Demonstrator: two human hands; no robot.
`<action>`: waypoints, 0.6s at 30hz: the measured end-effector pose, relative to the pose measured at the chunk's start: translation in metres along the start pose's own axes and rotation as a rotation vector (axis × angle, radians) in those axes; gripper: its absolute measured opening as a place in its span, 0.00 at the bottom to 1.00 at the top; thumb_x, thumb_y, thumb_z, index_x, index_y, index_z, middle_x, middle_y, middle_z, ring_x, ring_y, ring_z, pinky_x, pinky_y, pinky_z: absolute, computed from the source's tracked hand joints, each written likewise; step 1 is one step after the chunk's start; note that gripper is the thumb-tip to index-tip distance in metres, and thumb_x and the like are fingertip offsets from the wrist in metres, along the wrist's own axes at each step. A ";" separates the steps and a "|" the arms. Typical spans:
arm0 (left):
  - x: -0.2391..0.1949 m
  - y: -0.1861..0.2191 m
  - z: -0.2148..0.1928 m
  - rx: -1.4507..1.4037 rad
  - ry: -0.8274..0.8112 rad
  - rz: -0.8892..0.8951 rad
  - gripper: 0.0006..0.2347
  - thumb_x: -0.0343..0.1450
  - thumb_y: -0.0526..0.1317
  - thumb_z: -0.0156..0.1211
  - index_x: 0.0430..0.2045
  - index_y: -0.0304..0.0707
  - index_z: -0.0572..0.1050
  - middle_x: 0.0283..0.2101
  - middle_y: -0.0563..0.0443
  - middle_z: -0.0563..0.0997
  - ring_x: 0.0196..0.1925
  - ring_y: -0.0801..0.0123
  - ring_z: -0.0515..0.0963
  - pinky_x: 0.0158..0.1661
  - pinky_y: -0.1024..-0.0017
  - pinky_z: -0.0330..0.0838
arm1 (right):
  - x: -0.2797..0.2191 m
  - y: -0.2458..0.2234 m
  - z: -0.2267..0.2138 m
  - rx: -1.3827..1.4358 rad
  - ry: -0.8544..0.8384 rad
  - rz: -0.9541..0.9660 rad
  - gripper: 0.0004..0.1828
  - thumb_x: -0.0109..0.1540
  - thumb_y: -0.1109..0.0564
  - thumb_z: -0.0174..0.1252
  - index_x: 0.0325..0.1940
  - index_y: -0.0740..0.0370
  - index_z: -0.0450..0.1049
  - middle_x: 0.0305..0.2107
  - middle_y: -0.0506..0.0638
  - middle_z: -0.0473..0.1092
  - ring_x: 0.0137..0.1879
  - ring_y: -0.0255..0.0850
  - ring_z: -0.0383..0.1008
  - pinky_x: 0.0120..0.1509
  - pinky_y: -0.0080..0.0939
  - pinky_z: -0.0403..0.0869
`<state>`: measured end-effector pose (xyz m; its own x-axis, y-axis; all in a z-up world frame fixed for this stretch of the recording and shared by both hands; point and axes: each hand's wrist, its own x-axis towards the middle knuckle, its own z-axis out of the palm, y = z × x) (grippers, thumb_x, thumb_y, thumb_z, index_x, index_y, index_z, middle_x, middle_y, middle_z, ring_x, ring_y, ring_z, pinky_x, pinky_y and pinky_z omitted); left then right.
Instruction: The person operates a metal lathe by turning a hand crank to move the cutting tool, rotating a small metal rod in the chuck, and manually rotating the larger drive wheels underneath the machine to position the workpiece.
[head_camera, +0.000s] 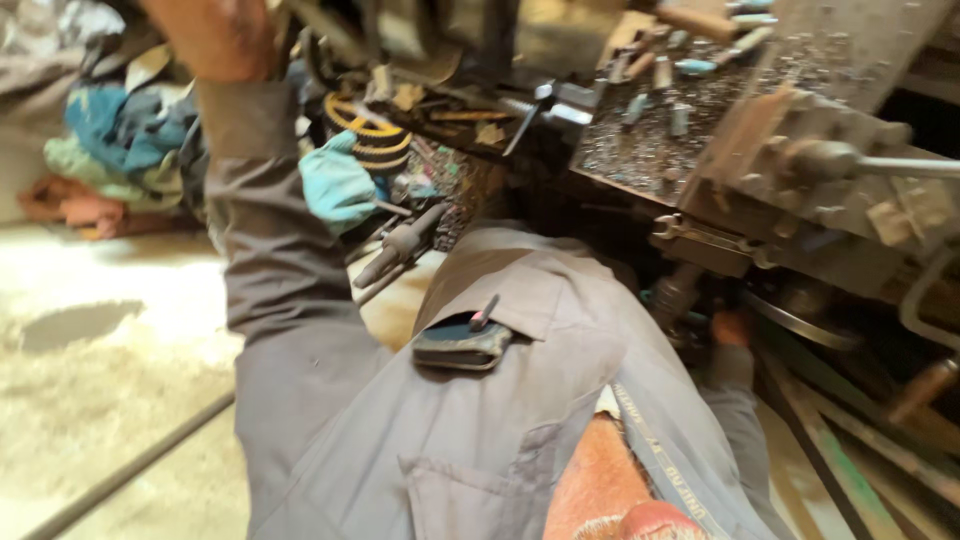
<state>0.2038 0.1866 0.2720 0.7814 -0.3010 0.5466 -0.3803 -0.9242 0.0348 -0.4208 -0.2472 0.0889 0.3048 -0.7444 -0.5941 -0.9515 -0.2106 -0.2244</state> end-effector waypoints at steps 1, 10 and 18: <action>0.001 -0.004 0.002 0.012 0.021 -0.006 0.27 0.78 0.57 0.50 0.66 0.37 0.63 0.68 0.39 0.65 0.71 0.48 0.64 0.72 0.48 0.57 | 0.002 -0.001 0.001 -0.042 -0.015 0.035 0.46 0.66 0.30 0.49 0.70 0.75 0.62 0.65 0.76 0.58 0.70 0.71 0.56 0.70 0.62 0.57; 0.017 0.039 0.053 0.267 0.136 -0.142 0.34 0.77 0.69 0.37 0.73 0.48 0.55 0.77 0.48 0.56 0.79 0.60 0.56 0.78 0.57 0.52 | 0.023 0.037 -0.025 -0.070 -0.140 0.137 0.40 0.67 0.34 0.50 0.67 0.71 0.67 0.62 0.72 0.64 0.67 0.66 0.62 0.69 0.62 0.62; 0.018 0.135 -0.034 -0.031 0.356 0.058 0.30 0.78 0.60 0.48 0.71 0.45 0.56 0.75 0.50 0.62 0.79 0.64 0.59 0.76 0.62 0.54 | -0.018 0.131 -0.094 0.276 -0.281 0.135 0.36 0.63 0.39 0.59 0.65 0.69 0.70 0.57 0.67 0.71 0.62 0.59 0.69 0.65 0.58 0.66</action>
<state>0.1501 0.0641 0.3147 0.5393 -0.2467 0.8052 -0.4381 -0.8988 0.0180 -0.5547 -0.3208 0.1430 0.2137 -0.5439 -0.8115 -0.9485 0.0835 -0.3057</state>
